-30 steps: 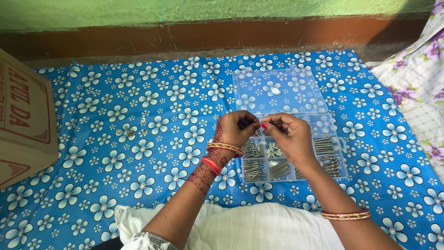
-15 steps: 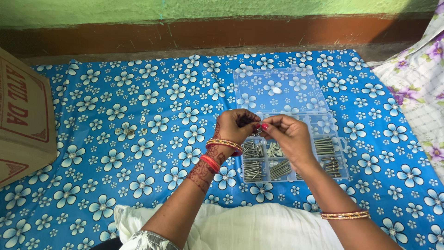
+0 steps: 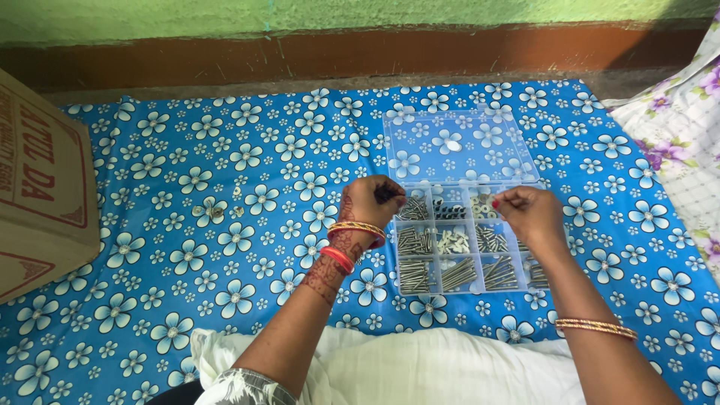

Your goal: The person sits on a blue floral mat and repeatedly picks up small metal screws and washers from a clear compartmentalized box. They insert the washers onto the screws by hand and place the assembled pieces into a small pile on the mat.

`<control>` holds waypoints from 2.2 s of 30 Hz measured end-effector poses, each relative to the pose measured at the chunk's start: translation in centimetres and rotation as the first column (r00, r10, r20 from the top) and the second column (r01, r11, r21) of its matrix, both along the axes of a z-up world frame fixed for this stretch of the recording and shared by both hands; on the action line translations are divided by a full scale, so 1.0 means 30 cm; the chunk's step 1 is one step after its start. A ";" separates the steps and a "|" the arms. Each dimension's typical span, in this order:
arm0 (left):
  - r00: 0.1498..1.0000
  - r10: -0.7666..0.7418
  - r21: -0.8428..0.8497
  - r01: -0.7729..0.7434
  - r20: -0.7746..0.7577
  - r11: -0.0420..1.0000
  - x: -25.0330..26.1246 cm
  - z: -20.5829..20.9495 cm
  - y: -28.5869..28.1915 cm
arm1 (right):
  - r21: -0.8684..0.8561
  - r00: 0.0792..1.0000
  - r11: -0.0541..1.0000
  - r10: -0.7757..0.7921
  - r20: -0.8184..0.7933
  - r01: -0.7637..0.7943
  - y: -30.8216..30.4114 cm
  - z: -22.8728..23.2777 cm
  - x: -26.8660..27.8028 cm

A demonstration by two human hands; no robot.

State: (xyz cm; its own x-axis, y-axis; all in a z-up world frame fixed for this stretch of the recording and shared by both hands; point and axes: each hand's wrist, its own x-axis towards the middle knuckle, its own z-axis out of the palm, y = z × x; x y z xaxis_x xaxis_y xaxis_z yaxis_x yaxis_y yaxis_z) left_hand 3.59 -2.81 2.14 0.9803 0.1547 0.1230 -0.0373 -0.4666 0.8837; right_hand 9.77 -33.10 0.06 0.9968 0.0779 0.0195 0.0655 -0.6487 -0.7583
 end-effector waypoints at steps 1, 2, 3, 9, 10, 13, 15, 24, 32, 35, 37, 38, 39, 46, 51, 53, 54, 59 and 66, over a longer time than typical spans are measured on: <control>1.000 0.015 0.009 -0.015 -0.025 1.000 -0.002 -0.001 0.014 | -0.037 1.000 0.999 -0.014 0.008 0.014 -0.011 -0.031 0.006; 0.998 0.031 0.020 -0.030 -0.048 0.999 -0.001 -0.001 0.028 | -0.072 0.999 0.997 -0.027 0.017 0.029 -0.020 -0.055 0.010; 0.994 0.035 -0.016 -0.036 -0.103 0.999 0.001 0.000 0.039 | -0.081 0.999 0.996 -0.033 0.005 0.033 -0.027 -0.074 0.008; 0.964 0.168 0.206 -0.125 -0.207 0.971 -0.016 0.032 0.147 | -0.120 0.997 0.992 -0.025 0.074 0.034 -0.006 -0.084 -0.007; 0.948 0.212 0.299 -0.136 -0.238 0.945 -0.025 0.041 0.176 | -0.080 0.996 0.997 -0.017 0.089 0.024 -0.001 -0.071 -0.009; 0.853 0.298 0.539 -0.024 -0.428 0.842 -0.042 0.060 0.254 | -0.014 0.988 0.999 0.042 0.148 -0.040 0.037 -0.025 -0.029; 0.775 0.333 0.599 0.072 -0.537 0.798 -0.054 0.054 0.279 | 0.003 0.983 0.995 0.097 0.159 -0.099 0.088 0.002 -0.053; 0.701 0.278 0.544 0.186 -0.657 0.818 -0.142 -0.039 0.269 | -0.094 0.817 0.859 0.508 0.273 -0.503 0.412 0.072 -0.351; 0.730 0.293 0.389 -0.041 -0.617 0.921 -0.107 -0.150 0.302 | -0.372 0.601 0.607 0.786 0.147 -0.702 0.590 -0.015 -0.568; 0.673 0.301 0.437 0.037 -0.676 0.899 -0.086 -0.231 0.343 | -0.311 0.661 0.653 0.744 0.096 -0.690 0.646 -0.051 -0.523; 0.635 0.211 0.410 0.183 -0.743 0.893 -0.075 -0.262 0.339 | -0.295 0.690 0.717 0.694 0.208 -0.632 0.683 -0.080 -0.469; 0.610 0.168 0.393 0.254 -0.774 0.884 -0.070 -0.269 0.334 | -0.284 0.700 0.746 0.665 0.263 -0.602 0.702 -0.092 -0.442; 0.631 0.162 0.388 0.237 -0.759 0.891 -0.070 -0.270 0.332 | -0.256 0.732 0.769 0.637 0.240 -0.585 0.719 -0.100 -0.415; 0.661 0.166 0.452 0.289 -0.732 0.844 -0.133 -0.140 0.280 | -0.307 0.843 0.883 0.444 0.304 -0.355 0.734 -0.085 -0.365; 0.618 0.109 0.470 0.460 -0.778 0.753 -0.181 -0.071 0.209 | -0.235 0.902 0.904 0.400 0.163 -0.358 0.754 -0.079 -0.416; 0.665 0.151 0.482 0.348 -0.731 0.804 -0.175 -0.128 0.196 | -0.079 0.899 0.907 0.421 0.121 -0.414 0.771 -0.079 -0.412; 0.709 0.183 0.488 0.253 -0.681 0.835 -0.168 -0.165 0.206 | -0.063 0.906 0.916 0.402 0.130 -0.397 0.770 -0.079 -0.420; 0.752 0.430 0.468 -0.184 -0.499 0.864 -0.122 -0.252 0.310 | -0.144 0.774 0.834 0.549 0.317 -0.533 0.709 -0.099 -0.545; 0.584 0.402 0.262 -0.312 -0.705 0.913 -0.146 -0.137 0.346 | -0.575 0.410 0.343 0.912 0.015 -0.742 0.649 -0.053 -0.674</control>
State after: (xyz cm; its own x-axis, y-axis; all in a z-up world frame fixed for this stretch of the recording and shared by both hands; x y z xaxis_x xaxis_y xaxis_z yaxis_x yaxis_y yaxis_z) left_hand -0.80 7.57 -1.97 0.6167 0.5437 -0.5694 0.7858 -0.3821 0.4863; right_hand -10.44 -13.63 -1.54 0.3407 0.9401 -0.0138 0.9102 -0.3334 -0.2457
